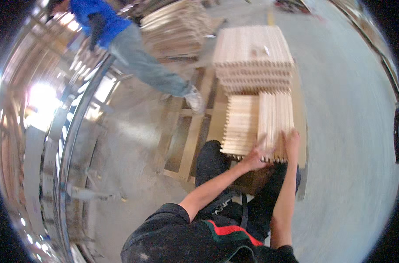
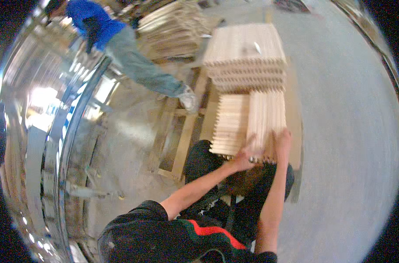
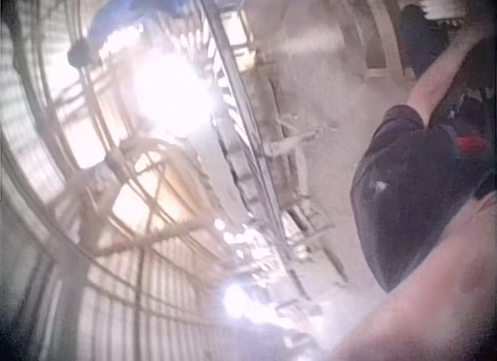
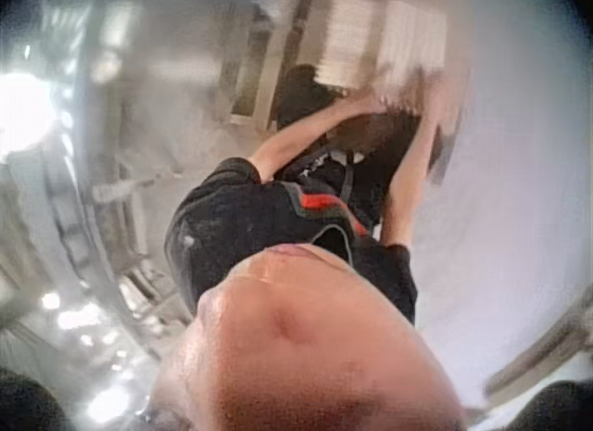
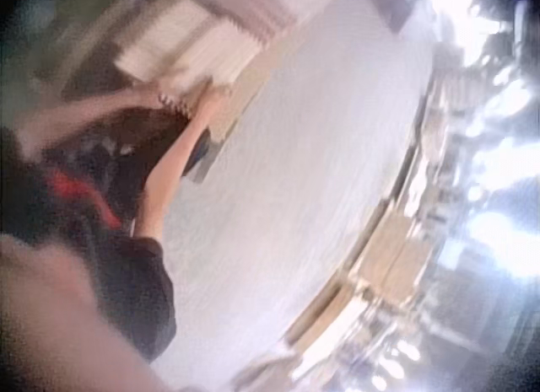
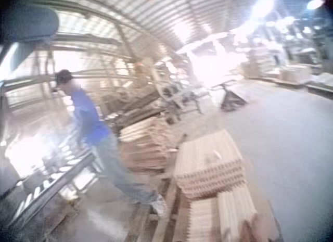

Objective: The person sits on a low stool and repeatedly picks up stacks of small, light-colored wooden parts with pegs. They align the stacks and place them onto a larger pile on a wooden pallet. Another person assists by handing over stacks and adjusting the pile.

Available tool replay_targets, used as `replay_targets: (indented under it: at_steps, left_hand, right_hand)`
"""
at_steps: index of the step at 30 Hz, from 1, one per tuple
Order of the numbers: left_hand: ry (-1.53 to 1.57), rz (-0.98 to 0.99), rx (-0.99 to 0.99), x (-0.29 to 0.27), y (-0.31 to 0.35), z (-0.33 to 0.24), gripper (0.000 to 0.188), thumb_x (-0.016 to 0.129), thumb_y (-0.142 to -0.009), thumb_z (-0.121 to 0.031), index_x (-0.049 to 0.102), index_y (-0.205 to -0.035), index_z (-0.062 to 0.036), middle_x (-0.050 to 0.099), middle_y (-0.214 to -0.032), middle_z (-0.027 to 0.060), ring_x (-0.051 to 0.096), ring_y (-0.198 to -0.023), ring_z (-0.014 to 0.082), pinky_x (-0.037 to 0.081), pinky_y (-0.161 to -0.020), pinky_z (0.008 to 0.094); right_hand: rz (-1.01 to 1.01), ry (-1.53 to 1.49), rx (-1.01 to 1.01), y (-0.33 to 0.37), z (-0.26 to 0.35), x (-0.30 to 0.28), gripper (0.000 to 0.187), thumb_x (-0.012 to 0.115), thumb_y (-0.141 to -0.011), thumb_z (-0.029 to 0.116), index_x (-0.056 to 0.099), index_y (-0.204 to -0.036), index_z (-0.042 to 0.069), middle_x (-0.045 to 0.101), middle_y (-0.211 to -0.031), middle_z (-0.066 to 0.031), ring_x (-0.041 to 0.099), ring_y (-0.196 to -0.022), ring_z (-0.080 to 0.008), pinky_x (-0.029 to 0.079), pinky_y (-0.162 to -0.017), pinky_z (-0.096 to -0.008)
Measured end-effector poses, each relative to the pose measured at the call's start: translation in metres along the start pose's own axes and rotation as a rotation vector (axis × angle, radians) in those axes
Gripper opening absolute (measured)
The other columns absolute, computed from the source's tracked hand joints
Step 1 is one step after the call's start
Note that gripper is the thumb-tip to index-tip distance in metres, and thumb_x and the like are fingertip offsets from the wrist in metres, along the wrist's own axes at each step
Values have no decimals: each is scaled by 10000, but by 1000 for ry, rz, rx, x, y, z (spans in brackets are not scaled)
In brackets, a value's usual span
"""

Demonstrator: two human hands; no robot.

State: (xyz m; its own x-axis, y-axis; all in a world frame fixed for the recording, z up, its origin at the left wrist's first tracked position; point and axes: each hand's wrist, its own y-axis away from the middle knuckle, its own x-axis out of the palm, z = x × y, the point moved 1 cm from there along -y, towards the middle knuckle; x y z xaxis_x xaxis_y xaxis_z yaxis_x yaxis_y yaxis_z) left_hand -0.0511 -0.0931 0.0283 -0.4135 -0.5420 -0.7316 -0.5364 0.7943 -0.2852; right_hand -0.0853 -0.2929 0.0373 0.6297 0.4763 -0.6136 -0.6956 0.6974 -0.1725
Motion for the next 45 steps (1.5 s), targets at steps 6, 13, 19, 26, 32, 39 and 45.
replay_targets:
  at_steps: [6, 13, 19, 26, 32, 39, 45]
  left_hand:
    - [-98, -36, 113, 12, 4, -7, 666, 815, -710, -385, 617, -1323, -216, 181, -1550, 322, 194, -1459, 434, 155, -1159, 592]
    - [53, -55, 95, 20, 2, -8, 621, 799, -723, -429, 653, -1273, -182, 266, -1510, 320, 207, -1446, 445, 91, -1156, 656]
    - [-54, -52, 69, 9, 1, -14, 725, 830, -675, -444, 624, -1298, -135, 272, -1538, 253, 197, -1447, 446, 107, -1169, 640]
    - [424, -373, -221, -61, 28, -46, 624, 734, -838, -262, 504, -1340, 28, 461, -1426, 233, 353, -1399, 345, 246, -1169, 428]
    - [1664, -875, -592, -158, 10, -13, 973, 498, -862, -730, 312, -1420, 46, 490, -1316, 251, 532, -1171, 401, 413, -1057, 525]
    - [1448, -1082, -632, -158, 26, 31, 648, 565, -938, -431, 445, -1383, 24, 535, -1311, 165, 453, -1310, 303, 318, -1126, 405]
    - [748, -785, -716, -132, 23, 29, 651, 658, -907, -249, 383, -1420, 43, 486, -1382, 215, 457, -1314, 274, 346, -1105, 396]
  right_hand:
    - [50, 54, -28, -7, -30, 7, 553, 762, -816, 295, 547, -1127, -108, 566, -1112, -314, 519, -1086, -486, 462, -920, -487]
    - [54, 32, -64, -6, -28, -3, 507, 747, -826, 289, 549, -1092, -94, 574, -1112, -304, 535, -1064, -482, 456, -934, -483]
    - [118, 132, 26, -6, -26, -3, 639, 718, -851, 338, 505, -1300, -64, 572, -1212, -293, 537, -1147, -448, 448, -973, -463]
    - [-42, -106, 148, 2, 4, -23, 608, 675, -889, 384, 530, -1298, -41, 576, -1250, -268, 548, -1156, -435, 445, -993, -466]
    - [-59, 67, -6, 1, 9, -21, 602, 669, -894, 383, 548, -1279, -63, 573, -1263, -293, 562, -1159, -441, 450, -996, -463]
    - [-35, 88, 61, 5, 8, -18, 606, 651, -894, 425, 562, -1261, -48, 578, -1252, -289, 562, -1159, -429, 449, -1003, -467]
    - [-33, 132, 67, 7, 11, -19, 618, 635, -896, 446, 526, -1286, -22, 583, -1225, -272, 570, -1134, -418, 465, -969, -474]
